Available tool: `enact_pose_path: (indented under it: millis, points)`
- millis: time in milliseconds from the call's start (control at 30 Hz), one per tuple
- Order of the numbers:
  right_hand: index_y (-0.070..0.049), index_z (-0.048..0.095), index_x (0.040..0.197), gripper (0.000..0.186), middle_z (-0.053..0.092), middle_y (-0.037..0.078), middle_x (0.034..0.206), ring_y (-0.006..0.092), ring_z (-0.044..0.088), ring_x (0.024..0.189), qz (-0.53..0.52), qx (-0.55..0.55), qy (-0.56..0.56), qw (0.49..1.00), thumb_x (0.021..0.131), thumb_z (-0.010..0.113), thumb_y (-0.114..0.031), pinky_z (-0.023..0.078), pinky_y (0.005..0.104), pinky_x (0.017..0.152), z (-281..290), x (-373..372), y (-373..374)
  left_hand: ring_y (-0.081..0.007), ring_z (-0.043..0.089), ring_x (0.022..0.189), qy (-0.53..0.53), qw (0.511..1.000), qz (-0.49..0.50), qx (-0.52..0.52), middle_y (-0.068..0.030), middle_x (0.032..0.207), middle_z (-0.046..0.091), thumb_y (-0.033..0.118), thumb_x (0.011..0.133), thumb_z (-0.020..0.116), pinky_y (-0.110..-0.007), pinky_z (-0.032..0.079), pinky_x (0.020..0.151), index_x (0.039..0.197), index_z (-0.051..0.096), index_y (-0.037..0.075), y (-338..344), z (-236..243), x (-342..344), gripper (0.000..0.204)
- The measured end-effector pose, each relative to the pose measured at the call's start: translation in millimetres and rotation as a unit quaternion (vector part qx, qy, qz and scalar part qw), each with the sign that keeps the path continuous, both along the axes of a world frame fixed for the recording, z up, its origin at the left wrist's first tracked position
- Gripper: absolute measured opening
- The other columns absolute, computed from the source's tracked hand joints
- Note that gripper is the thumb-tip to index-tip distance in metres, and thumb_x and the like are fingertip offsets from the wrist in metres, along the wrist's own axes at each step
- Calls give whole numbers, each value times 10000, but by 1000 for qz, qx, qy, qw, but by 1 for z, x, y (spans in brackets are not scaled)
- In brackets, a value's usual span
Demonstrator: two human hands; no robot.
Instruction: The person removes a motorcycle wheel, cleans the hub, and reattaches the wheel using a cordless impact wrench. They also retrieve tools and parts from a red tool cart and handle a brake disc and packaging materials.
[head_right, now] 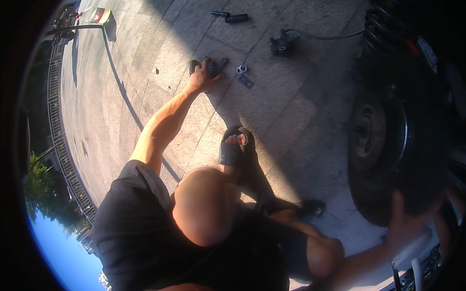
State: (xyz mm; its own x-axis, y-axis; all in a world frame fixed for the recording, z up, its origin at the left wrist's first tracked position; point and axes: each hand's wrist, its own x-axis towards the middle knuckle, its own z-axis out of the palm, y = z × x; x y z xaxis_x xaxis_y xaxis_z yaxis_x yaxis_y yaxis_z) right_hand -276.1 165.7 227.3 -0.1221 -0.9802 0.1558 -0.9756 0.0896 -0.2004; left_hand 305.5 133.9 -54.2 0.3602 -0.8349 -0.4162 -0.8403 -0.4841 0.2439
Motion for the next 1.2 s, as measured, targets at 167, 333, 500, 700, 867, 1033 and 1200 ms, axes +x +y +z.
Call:
enact_pose_path:
  millis: [167,333,500,700,867,1033,1200]
  points:
    - [-155,206,1477,892,389,183,1413,347,417,1268,-4,4,4,1000,782,719,-379,357,465,1039,1,-4,1,-369,598,1014,104,988,9,-117,-266,1134,559,284,732,721,-405,486,882,1334,332,47,27,-12,24,755]
    - [-159,207,1477,910,386,186,1414,365,394,1283,9,-2,14,1000,770,723,-412,336,490,1047,2,-5,1,-309,619,994,153,970,77,-170,-176,1059,630,193,758,705,-372,496,853,1207,487,27,48,-35,31,526]
    - [-126,229,1468,898,362,196,1429,370,377,1294,43,-33,49,997,774,721,-412,320,493,1062,1,-5,-1,-317,633,870,54,982,48,-175,-159,925,634,189,774,699,-381,504,783,1007,628,32,40,-28,23,291]
    - [-105,241,1462,907,353,197,1435,362,352,1314,86,-36,-31,995,759,742,-386,325,476,1067,4,6,-5,-352,606,886,9,984,-13,-180,-168,926,610,200,750,698,-413,499,761,965,654,56,29,-29,17,263]
    - [-106,243,1459,932,325,196,1450,357,322,1333,12,-9,-10,1000,731,763,-367,319,470,1072,8,21,-4,-363,596,922,25,972,21,-232,-173,984,591,176,721,702,-424,492,789,1114,597,63,38,-39,16,422]
    - [-92,236,1456,1022,309,200,1451,355,308,1336,45,-20,-113,992,649,800,-366,272,466,1093,9,32,-9,-379,548,1006,-26,943,-19,-331,-203,1133,529,199,748,735,-423,479,838,1174,518,26,36,-10,-15,509]
    - [-68,233,1450,1036,350,199,1410,353,340,1311,58,-13,-172,983,626,816,-303,277,446,1083,14,44,-17,-226,635,748,293,917,-113,-246,-137,916,612,165,787,700,-313,509,664,1061,615,18,4,44,-125,322]
